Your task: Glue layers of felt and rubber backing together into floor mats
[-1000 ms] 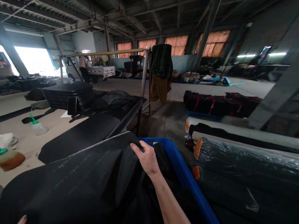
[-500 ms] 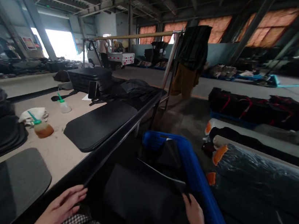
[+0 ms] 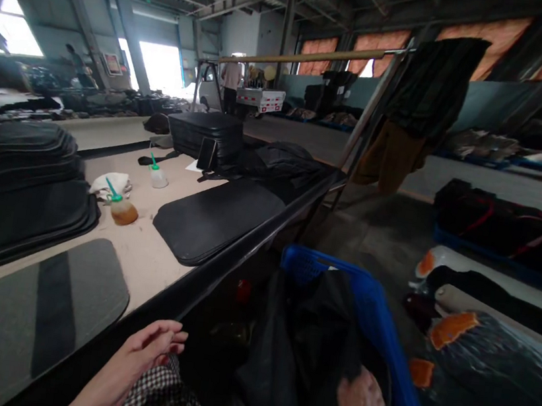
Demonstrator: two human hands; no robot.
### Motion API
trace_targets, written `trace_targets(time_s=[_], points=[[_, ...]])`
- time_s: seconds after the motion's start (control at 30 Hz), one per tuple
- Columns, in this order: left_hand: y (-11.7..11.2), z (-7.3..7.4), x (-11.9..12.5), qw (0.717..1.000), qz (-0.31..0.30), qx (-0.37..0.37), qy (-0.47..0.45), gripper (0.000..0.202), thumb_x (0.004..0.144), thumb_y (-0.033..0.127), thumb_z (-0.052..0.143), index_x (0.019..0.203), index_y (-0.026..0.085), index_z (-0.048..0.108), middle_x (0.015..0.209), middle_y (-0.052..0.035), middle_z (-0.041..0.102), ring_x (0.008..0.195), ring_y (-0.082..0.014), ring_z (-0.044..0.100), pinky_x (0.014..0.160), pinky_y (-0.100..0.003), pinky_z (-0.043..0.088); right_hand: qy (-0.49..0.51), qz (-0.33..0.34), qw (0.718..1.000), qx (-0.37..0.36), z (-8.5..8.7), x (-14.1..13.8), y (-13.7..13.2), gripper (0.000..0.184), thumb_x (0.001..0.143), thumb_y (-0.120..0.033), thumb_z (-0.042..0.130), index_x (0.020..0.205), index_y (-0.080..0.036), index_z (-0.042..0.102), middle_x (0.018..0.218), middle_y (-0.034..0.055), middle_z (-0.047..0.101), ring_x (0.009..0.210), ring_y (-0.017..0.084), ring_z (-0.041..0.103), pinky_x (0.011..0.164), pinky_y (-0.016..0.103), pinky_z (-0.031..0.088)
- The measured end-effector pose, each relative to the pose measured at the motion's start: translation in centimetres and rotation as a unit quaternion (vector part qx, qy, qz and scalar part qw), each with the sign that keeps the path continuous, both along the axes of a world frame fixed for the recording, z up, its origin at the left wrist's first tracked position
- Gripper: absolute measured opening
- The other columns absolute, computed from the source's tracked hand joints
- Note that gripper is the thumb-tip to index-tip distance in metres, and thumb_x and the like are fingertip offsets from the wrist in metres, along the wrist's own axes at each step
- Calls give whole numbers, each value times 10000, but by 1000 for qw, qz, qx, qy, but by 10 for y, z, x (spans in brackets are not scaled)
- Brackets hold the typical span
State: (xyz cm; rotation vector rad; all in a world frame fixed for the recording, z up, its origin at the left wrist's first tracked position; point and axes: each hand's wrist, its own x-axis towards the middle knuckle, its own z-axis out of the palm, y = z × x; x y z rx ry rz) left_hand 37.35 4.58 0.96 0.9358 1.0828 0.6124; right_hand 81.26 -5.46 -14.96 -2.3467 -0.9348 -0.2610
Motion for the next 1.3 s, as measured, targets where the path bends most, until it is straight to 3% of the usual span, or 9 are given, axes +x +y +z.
trace_targets(time_s=[0.1, 0.2, 0.3, 0.37, 0.53, 0.7, 0.87, 1.07, 1.3], points=[[1, -2, -6, 1000, 11, 0, -6, 537, 822, 607, 676, 1165, 195, 664, 1225, -133, 702, 1081, -257, 663, 912, -356, 459, -36, 155, 984, 78, 40, -38, 71, 382, 981, -358, 477, 1286, -150, 580, 1330, 180, 593, 1242, 341, 565, 1012, 565, 480], [4, -4, -13, 1000, 23, 2, -6, 550, 811, 617, 683, 1154, 187, 664, 1196, -134, 710, 1043, -248, 668, 873, -340, 458, -66, 374, 914, 142, 114, -115, 149, 433, 1007, -331, 439, 1412, -185, 483, 1479, 137, 502, 1382, 268, 456, 1144, 497, 372], [5, -4, -21, 1000, 21, 3, -20, 524, 838, 588, 672, 1163, 177, 650, 1185, -134, 711, 1031, -231, 662, 863, -325, 452, -97, 507, 854, 67, 175, -196, 208, 521, 1025, -376, 457, 1501, -176, 391, 1580, 133, 383, 1475, 253, 322, 1178, 464, 312], [5, -3, -26, 999, 25, 1, -41, 507, 847, 566, 676, 1164, 171, 644, 1175, -135, 713, 1022, -221, 659, 865, -320, 450, -104, 522, 846, -2, 192, -234, 235, 599, 986, -418, 549, 1491, -125, 415, 1571, 177, 382, 1480, 300, 308, 1168, 495, 308], [1, 1, -34, 996, 53, -1, -75, 479, 836, 542, 706, 1130, 166, 656, 1128, -131, 726, 963, -192, 658, 827, -290, 444, -87, 523, 846, -60, 184, -267, 263, 438, 927, -342, 662, 1304, -120, 628, 1340, 189, 632, 1289, 327, 558, 1068, 473, 422], [-3, 3, -38, 994, 56, -1, -92, 466, 838, 537, 706, 1110, 162, 665, 1094, -127, 731, 935, -183, 652, 809, -284, 444, -46, 512, 857, -44, 176, -266, 258, 252, 961, -324, 600, 1151, -220, 730, 1241, 111, 706, 1221, 270, 616, 1033, 390, 453], [-5, 8, -42, 993, 58, 6, -103, 448, 856, 528, 688, 1110, 160, 666, 1089, -131, 730, 943, -192, 654, 825, -298, 449, 39, 499, 865, -25, 189, -256, 264, 272, 972, -362, 523, 962, -265, 777, 1027, 30, 770, 984, 214, 693, 852, 283, 480], [-6, 10, -43, 989, 68, 6, -130, 434, 849, 509, 702, 1100, 157, 671, 1075, -133, 731, 930, -196, 660, 832, -310, 452, 168, 501, 849, -19, 208, -235, 282, 493, 908, -485, 444, 569, -172, 619, 541, -19, 536, 564, 135, 507, 548, 232, 328], [-2, 13, -44, 990, 78, 2, -119, 445, 833, 521, 714, 1085, 156, 678, 1066, -131, 734, 912, -189, 657, 795, -293, 446, 286, 470, 834, 33, 202, -225, 291, 444, 809, -522, 529, 530, -177, 526, 485, -45, 400, 502, 103, 359, 493, 237, 255]])
